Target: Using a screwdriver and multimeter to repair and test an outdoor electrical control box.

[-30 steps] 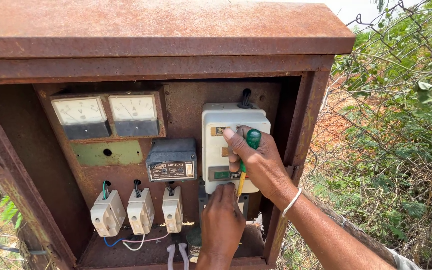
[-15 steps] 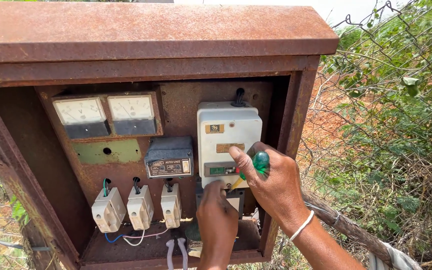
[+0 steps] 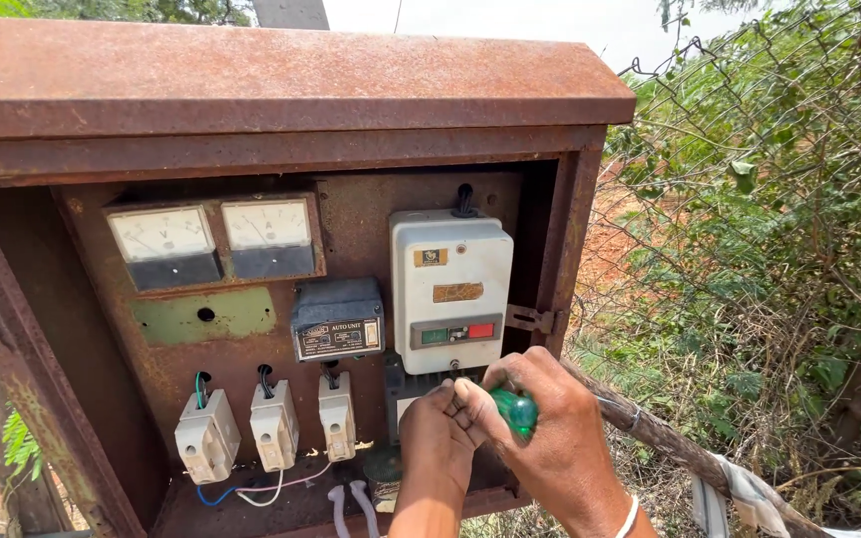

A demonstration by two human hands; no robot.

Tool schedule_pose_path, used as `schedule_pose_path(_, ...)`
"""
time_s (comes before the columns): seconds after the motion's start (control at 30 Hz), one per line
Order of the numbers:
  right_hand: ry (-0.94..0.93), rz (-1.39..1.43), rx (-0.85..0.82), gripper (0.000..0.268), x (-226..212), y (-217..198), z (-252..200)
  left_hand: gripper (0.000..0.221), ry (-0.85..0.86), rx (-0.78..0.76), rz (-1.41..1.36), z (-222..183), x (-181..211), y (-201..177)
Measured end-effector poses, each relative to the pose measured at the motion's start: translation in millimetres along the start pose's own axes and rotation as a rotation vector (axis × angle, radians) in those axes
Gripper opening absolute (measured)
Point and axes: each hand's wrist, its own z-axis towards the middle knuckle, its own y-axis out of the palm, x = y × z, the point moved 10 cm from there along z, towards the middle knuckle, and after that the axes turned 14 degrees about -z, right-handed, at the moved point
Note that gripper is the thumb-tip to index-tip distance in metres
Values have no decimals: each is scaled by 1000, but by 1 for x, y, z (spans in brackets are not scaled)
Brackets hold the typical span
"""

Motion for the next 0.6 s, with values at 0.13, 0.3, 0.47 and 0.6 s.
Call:
schedule_pose_path(0.13, 102, 30, -83, 27, 4, 1, -17, 21, -55, -64, -124, 17, -11, -9)
schedule_pose_path(0.3, 190, -1, -162, 38, 25, 11, -42, 17, -119, -46, -187, 9, -19, -3)
schedule_pose_path(0.47, 80, 41, -329, 43, 36, 27, -64, 21, -112, -61, -145, 5, -18, 2)
schedule_pose_path(0.6, 119, 52, -447, 40, 33, 29, -74, 22, -124, -65, -128, 4, -20, 2)
